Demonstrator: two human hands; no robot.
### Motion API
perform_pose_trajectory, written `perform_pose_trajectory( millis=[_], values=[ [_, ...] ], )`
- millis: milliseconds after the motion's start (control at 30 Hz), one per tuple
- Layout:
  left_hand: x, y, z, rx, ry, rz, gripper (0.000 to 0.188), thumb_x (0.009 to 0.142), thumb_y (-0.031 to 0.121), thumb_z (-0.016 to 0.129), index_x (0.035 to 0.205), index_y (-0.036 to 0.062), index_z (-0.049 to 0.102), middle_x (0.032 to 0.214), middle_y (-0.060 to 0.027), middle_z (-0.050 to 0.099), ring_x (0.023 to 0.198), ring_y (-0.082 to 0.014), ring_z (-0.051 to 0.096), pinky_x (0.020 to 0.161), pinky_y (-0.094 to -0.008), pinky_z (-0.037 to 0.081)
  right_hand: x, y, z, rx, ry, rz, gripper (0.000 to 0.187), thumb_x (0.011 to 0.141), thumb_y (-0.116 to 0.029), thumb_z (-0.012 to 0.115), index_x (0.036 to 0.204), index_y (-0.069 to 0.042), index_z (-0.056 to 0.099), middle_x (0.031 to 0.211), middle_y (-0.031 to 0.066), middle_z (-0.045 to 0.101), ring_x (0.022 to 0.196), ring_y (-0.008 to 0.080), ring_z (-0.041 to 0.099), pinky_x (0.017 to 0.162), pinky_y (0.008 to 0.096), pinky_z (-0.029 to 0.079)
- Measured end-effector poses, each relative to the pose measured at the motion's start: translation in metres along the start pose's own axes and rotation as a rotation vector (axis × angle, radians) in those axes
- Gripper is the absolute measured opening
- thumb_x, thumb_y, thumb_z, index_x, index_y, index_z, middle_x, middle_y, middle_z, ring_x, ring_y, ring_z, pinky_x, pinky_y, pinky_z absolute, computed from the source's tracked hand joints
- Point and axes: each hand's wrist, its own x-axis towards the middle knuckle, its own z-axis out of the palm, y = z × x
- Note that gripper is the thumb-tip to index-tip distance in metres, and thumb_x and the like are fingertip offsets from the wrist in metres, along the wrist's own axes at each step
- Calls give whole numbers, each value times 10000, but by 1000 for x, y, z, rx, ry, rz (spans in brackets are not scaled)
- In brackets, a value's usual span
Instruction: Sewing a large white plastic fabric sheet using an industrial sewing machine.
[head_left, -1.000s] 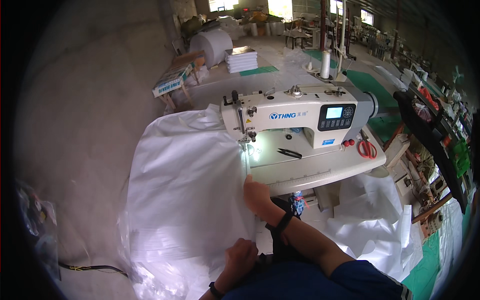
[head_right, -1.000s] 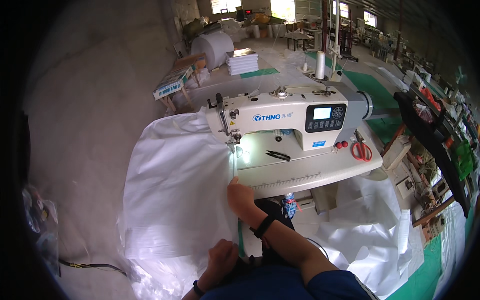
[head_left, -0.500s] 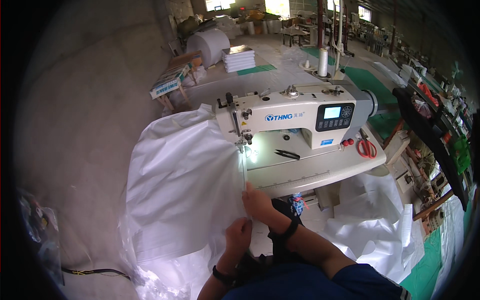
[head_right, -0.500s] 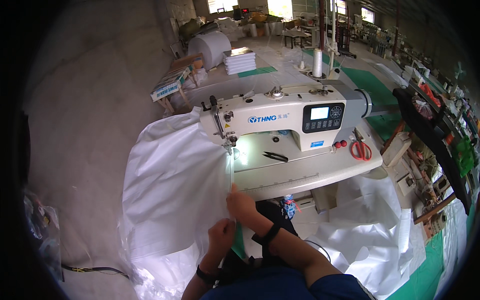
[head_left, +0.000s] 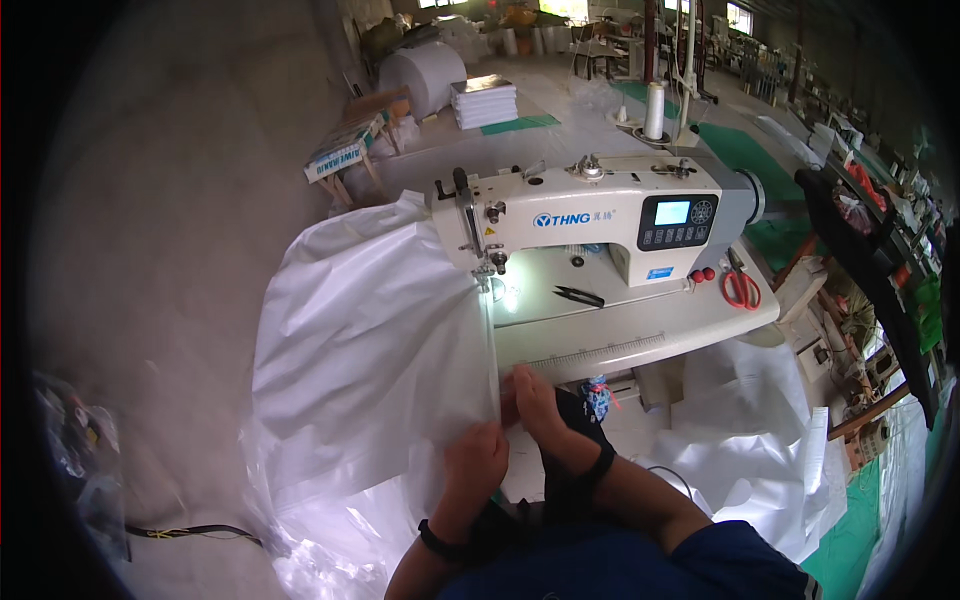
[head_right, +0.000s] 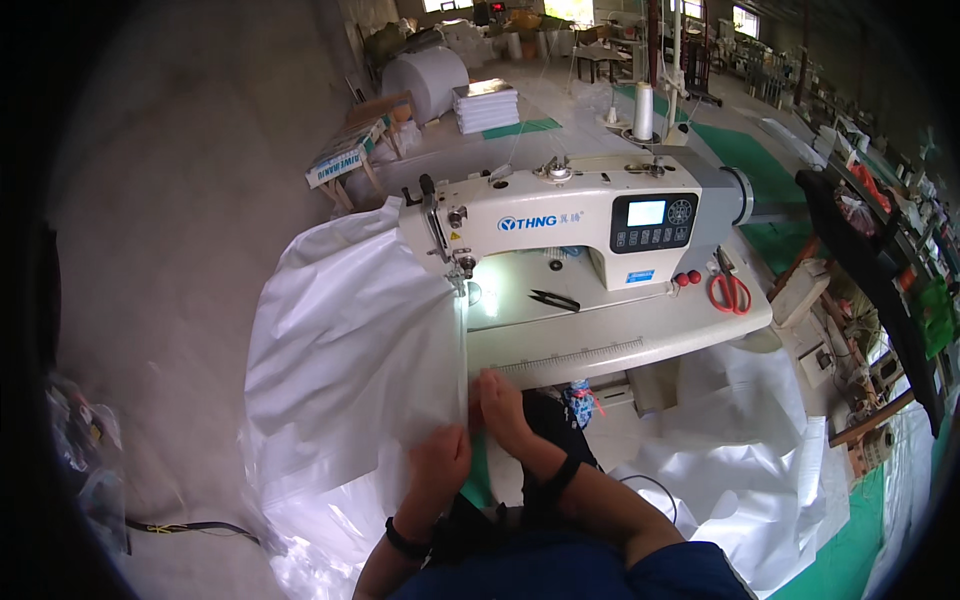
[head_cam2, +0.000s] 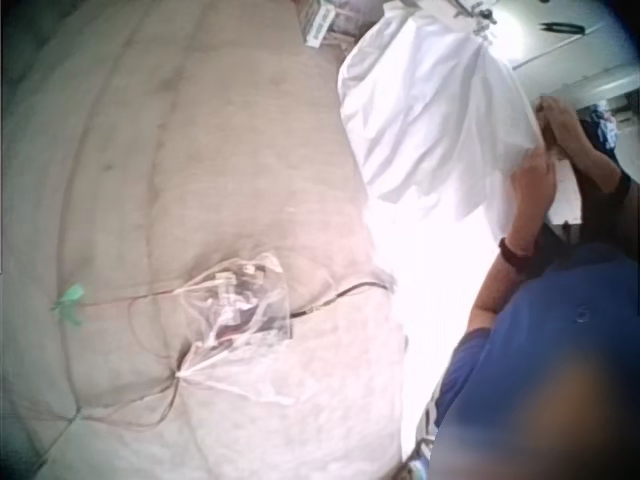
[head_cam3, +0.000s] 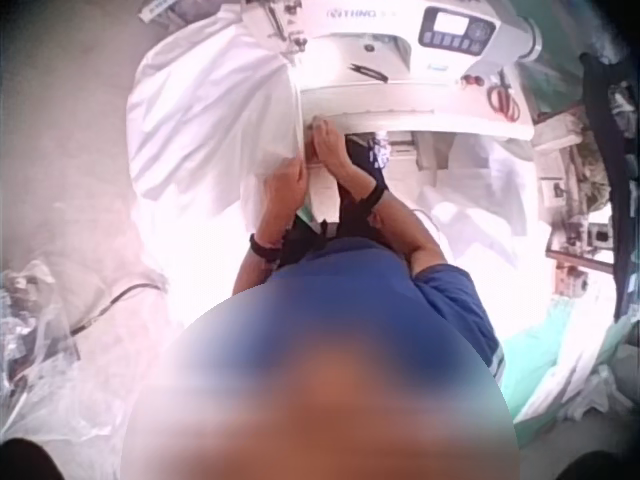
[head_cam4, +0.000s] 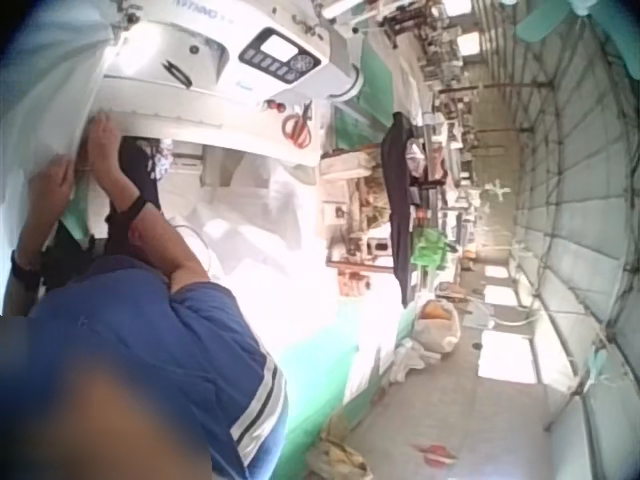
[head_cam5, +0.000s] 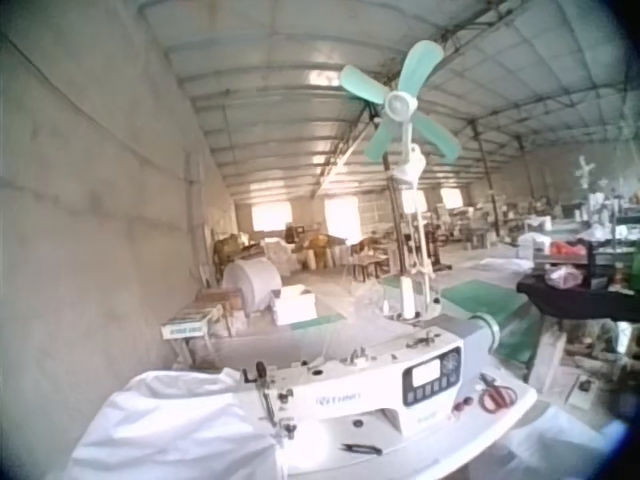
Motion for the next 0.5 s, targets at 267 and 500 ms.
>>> perform_pose_trajectory(
  millis=[267, 500],
  values=[
    [4, -2, 12, -209, 38, 16, 104, 818, 149, 528, 843, 56, 568, 810, -158, 585, 739, -368, 584, 637, -464, 458, 39, -14, 22, -1006, 32, -245, 383, 824, -115, 485, 1166, 53, 446, 793, 255, 628, 753, 380, 640, 673, 458, 506],
    [-7, -4, -30, -13, 55, 88, 174, 802, 180, 570, 927, 60, 578, 953, -122, 601, 918, -309, 566, 751, -433, 453, 5, -4, 24, -1098, 50, -304, 529, 792, -79, 485, 1282, 81, 367, 804, 213, 635, 713, 351, 649, 641, 430, 522]
  ],
)
